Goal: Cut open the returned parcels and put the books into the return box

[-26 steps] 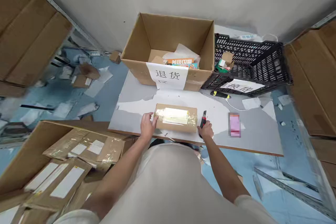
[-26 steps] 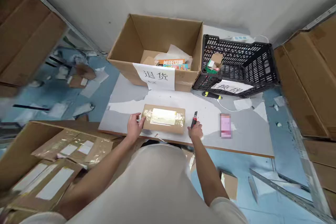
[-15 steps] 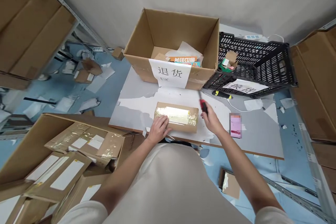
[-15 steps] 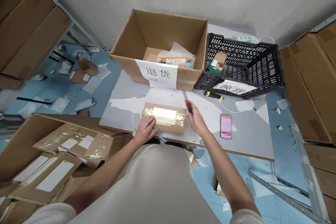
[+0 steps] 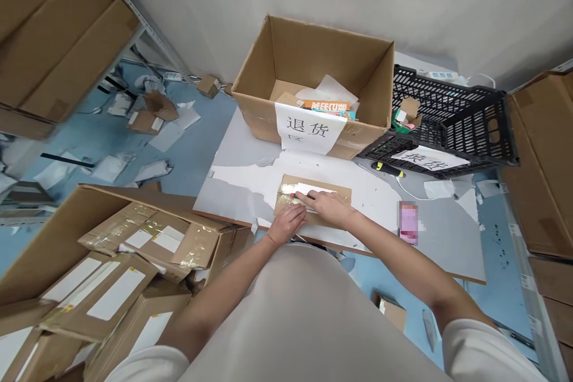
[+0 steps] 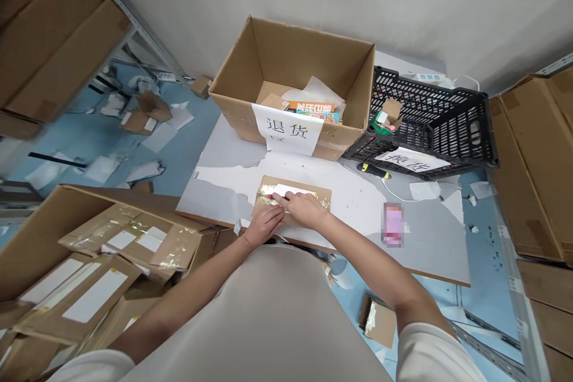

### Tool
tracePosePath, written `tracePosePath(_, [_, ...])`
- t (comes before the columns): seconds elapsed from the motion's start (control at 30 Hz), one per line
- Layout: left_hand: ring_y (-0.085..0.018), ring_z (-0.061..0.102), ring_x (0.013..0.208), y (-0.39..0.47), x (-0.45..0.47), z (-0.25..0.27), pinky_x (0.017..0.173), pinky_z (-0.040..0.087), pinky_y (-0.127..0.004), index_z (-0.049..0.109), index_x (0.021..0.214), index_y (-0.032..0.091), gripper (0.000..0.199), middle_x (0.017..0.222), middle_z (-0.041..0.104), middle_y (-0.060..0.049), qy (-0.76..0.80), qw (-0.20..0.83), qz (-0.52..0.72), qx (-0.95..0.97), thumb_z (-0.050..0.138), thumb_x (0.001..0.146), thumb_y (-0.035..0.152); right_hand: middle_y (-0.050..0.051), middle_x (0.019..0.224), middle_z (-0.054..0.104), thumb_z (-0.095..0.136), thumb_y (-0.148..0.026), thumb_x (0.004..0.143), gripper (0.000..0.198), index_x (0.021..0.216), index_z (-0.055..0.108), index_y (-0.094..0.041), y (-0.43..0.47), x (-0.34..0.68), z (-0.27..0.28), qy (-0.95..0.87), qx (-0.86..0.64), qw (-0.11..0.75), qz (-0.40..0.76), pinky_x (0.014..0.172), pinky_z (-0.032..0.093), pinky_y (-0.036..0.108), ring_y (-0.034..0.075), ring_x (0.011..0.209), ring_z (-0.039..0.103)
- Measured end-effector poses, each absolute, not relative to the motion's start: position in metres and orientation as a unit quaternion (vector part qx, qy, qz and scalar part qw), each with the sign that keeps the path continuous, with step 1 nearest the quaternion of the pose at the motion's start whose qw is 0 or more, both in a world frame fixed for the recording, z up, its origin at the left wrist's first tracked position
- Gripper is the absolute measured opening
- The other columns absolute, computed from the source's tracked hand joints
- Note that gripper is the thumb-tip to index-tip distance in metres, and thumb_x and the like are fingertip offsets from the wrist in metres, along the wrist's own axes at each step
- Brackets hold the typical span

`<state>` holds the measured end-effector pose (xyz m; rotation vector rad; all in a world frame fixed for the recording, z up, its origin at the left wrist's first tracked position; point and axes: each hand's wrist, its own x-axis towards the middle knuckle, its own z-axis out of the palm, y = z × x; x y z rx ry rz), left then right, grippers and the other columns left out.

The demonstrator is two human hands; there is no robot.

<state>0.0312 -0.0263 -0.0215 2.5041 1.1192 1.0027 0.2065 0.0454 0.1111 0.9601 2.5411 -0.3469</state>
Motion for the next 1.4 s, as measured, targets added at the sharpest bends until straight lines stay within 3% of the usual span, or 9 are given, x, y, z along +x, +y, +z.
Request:
tracePosePath(0.47, [-0.023, 0.056, 0.112, -0.019, 0.030, -0.022, 0.094, 0.049, -0.045, 0.056, 0.117, 0.017, 0.030, 0.109, 0.066, -0.011, 0.367, 0.103, 0.335, 0.862, 0.051, 0.089, 0.026, 0.013, 0.111, 0.058, 0.030, -0.014, 0.092, 0.057, 0.144, 0.018, -0.033, 0.042, 0.198, 0.137, 0.890, 0.351, 0.280, -0.084, 0.064, 0.047, 0.031, 0.023, 0.082, 0.067])
tracePosePath(0.97, [-0.024, 0.055, 0.114, -0.020, 0.031, -0.025, 0.097, 0.046, -0.047, 0.057, 0.118, 0.018, 0.031, 0.109, 0.066, -0.012, 0.382, 0.143, 0.300, 0.862, 0.050, 0.090, 0.027, 0.015, 0.112, 0.058, 0.030, -0.011, 0.091, 0.054, 0.141, 0.029, -0.031, 0.037, 0.196, 0.145, 0.867, 0.391, 0.290, -0.112, 0.065, 0.046, 0.033, 0.025, 0.086, 0.067])
tracePosePath(1.4, [-0.024, 0.056, 0.112, -0.021, 0.031, -0.025, 0.095, 0.047, -0.046, 0.057, 0.116, 0.017, 0.029, 0.110, 0.065, -0.011, 0.375, 0.134, 0.294, 0.869, 0.051, 0.089, 0.026, 0.014, 0.111, 0.060, 0.032, -0.007, 0.089, 0.061, 0.144, 0.025, -0.033, 0.029, 0.242, 0.138, 0.847, 0.417, 0.313, -0.103, 0.064, 0.044, 0.029, 0.021, 0.080, 0.067])
